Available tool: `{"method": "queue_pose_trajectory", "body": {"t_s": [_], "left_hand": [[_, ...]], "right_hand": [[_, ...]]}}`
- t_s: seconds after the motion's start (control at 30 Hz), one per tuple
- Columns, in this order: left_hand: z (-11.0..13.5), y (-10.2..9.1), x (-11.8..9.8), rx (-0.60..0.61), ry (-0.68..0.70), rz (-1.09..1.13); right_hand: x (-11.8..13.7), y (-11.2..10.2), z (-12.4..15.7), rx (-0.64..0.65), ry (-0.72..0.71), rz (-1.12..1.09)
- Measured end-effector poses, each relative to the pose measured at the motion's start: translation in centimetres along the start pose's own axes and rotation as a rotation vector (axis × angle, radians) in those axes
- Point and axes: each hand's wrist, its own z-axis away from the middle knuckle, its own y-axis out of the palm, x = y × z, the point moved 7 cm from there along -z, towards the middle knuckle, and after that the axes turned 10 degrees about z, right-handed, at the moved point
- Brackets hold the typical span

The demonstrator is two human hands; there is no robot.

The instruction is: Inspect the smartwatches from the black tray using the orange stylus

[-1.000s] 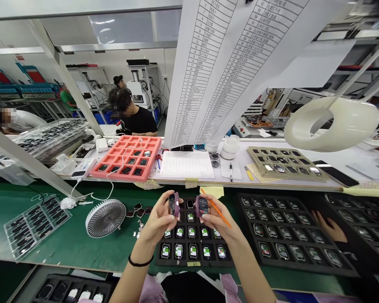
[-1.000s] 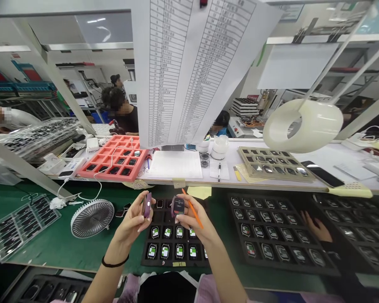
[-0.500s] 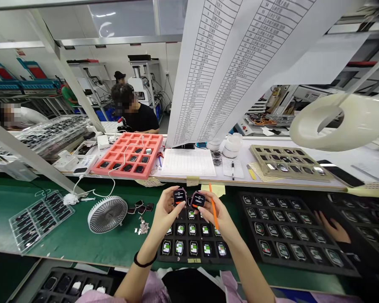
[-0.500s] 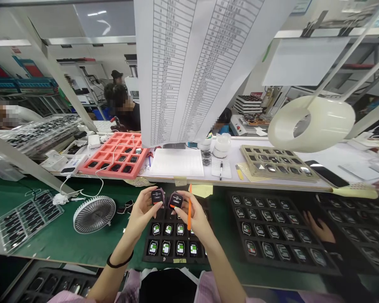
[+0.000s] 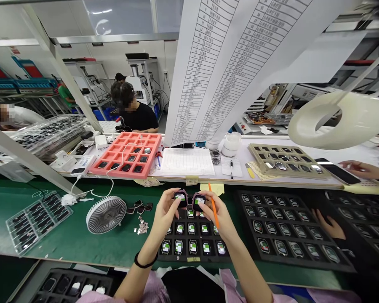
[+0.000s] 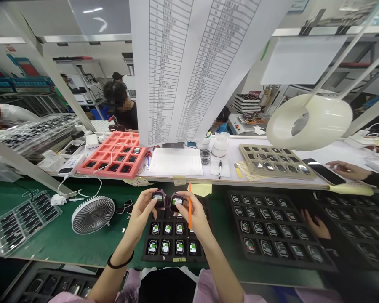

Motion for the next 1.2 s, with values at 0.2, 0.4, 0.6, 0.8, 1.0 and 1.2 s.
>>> {"method": "queue_pose_trajectory", "body": {"t_s": [0.2,0.4,0.6,0.8,1.0,1.2], "left_hand": [[-0.1,-0.4,0.6,-0.015,-0.046,-0.031],[0.0,0.2,0.7,0.024,-0.055,-0.006],[0.0,0.6,0.4,0.052,-0.037,0.020],[0.0,0.2,0.2,-0.003,-0.048,-0.031],[0.0,0.4,-0.1,0.008,-0.043,-0.030],[0.0,0.6,-0.2,0.006,-0.043,-0.014]], "right_hand": [[0.2,-0.2,0.2,-0.010,-0.021,0.048],[-0.5,-0.2,0.1,0.028,0.002,0.059],[-0.7,-0.1,0.2,0.083,0.017,0.044],[-0.8,-0.5,0.0,0.008,0.038,0.055],[-0.2,-0.3,0.0,-0.001,-0.004,0.055],[-0.2,-0.4,0.0,-0.010,-0.007,0.062]]}}
